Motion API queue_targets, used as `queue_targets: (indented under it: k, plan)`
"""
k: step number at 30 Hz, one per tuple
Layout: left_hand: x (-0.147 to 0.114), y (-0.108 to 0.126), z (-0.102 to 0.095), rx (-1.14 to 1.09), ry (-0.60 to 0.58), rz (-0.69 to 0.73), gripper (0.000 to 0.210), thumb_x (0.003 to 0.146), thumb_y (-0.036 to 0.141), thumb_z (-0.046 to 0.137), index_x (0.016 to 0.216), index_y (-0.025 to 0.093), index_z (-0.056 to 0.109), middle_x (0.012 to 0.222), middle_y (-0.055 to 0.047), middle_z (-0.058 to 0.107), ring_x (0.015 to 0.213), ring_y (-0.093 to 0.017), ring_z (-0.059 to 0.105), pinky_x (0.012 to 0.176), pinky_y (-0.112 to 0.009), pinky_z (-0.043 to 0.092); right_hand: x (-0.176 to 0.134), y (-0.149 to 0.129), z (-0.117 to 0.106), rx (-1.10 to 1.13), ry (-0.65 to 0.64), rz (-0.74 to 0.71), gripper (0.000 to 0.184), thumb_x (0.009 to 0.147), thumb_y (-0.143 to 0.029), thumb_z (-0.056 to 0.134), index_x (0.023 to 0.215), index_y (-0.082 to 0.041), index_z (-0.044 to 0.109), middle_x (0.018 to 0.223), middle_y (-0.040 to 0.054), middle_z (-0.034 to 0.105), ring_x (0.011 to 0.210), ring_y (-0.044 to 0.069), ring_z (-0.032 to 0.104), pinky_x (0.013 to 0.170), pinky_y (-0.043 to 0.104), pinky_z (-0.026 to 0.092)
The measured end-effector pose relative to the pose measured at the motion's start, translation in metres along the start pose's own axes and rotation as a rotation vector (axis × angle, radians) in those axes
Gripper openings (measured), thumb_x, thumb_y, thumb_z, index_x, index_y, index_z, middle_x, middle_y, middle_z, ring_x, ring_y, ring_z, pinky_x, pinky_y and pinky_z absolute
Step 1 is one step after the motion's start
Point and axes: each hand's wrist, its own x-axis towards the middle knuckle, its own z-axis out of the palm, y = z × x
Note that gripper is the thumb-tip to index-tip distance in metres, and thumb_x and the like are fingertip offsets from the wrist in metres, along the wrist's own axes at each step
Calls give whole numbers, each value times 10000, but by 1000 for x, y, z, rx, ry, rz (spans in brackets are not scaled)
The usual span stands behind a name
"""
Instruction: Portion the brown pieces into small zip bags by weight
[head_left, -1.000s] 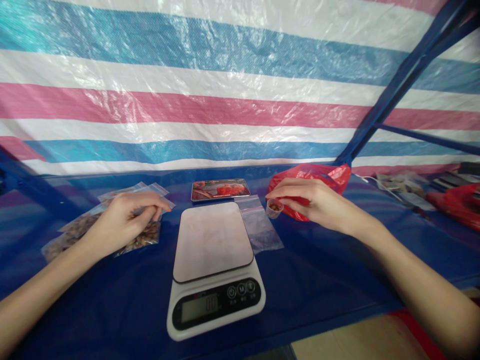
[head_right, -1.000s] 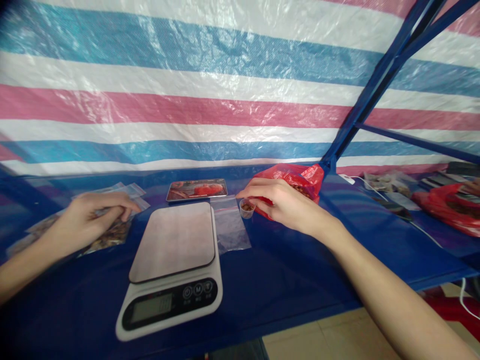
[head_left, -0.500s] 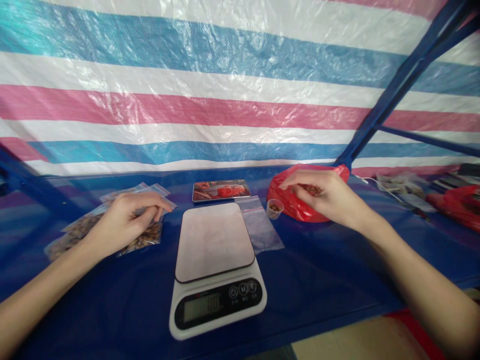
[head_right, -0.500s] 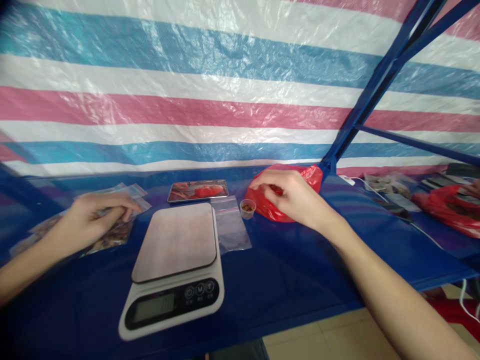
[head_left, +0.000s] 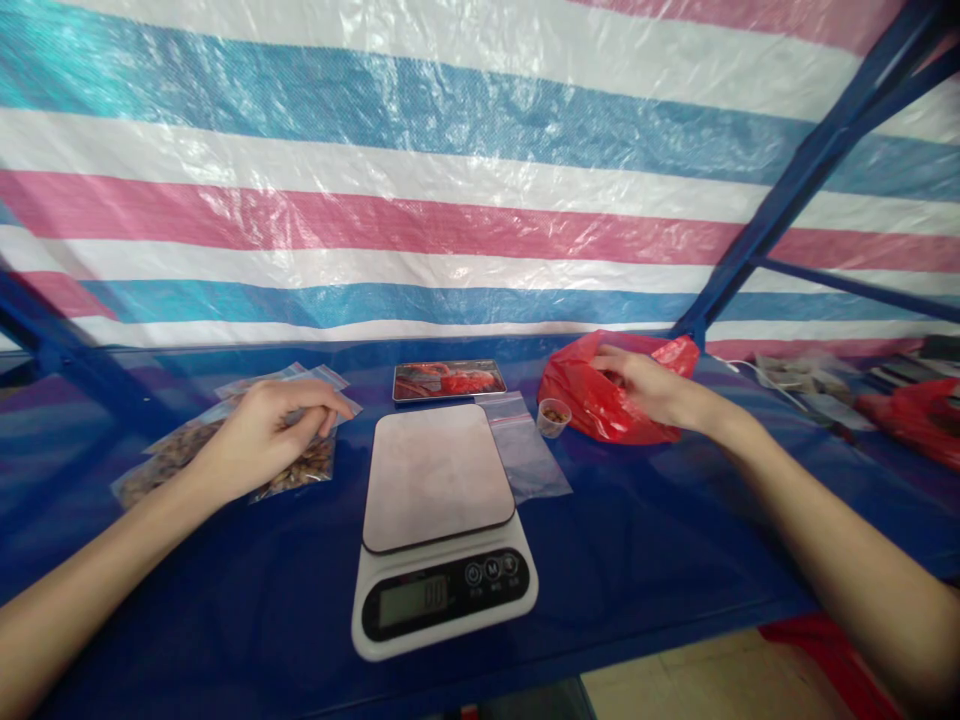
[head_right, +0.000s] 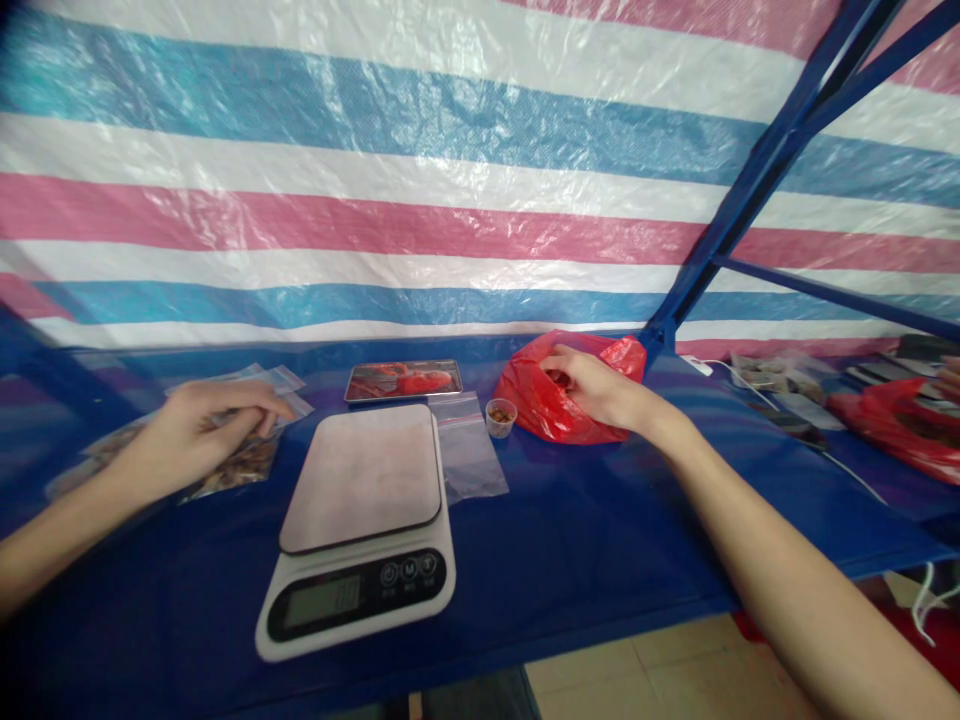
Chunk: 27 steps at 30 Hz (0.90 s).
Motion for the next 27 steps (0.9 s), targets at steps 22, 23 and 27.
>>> queue_targets:
  k: [22, 23, 27]
  plan:
    - [5, 1, 0, -9, 12, 30, 302, 883, 195, 517, 834, 203, 814, 686, -20, 752, 600, -188, 684, 613, -274, 515, 11, -16, 23, -6, 171, 104, 209, 872, -214, 557, 884, -223, 766, 1074, 107, 833, 1024, 318, 762, 1012, 469, 590]
    - [5, 1, 0, -7, 12, 26, 302, 883, 199, 518, 834, 207, 816, 686, -19, 754, 601, -190, 684, 611, -276, 513, 12, -13, 27, 16, 205, 152, 232, 902, -236, 534, 893, -228, 766, 1080, 105, 833, 1039, 319, 761, 1017, 475, 592]
    - [5, 5, -1, 4, 5, 14, 316, 885, 224, 507, 832, 211, 818, 676, -13, 747, 600, -189, 686, 612, -277, 514, 11, -5, 33, 52, 242, 242, 362, 1015, -340, 429, 929, -251, 769, 1020, 81, 834, 1000, 320, 768, 936, 460, 631]
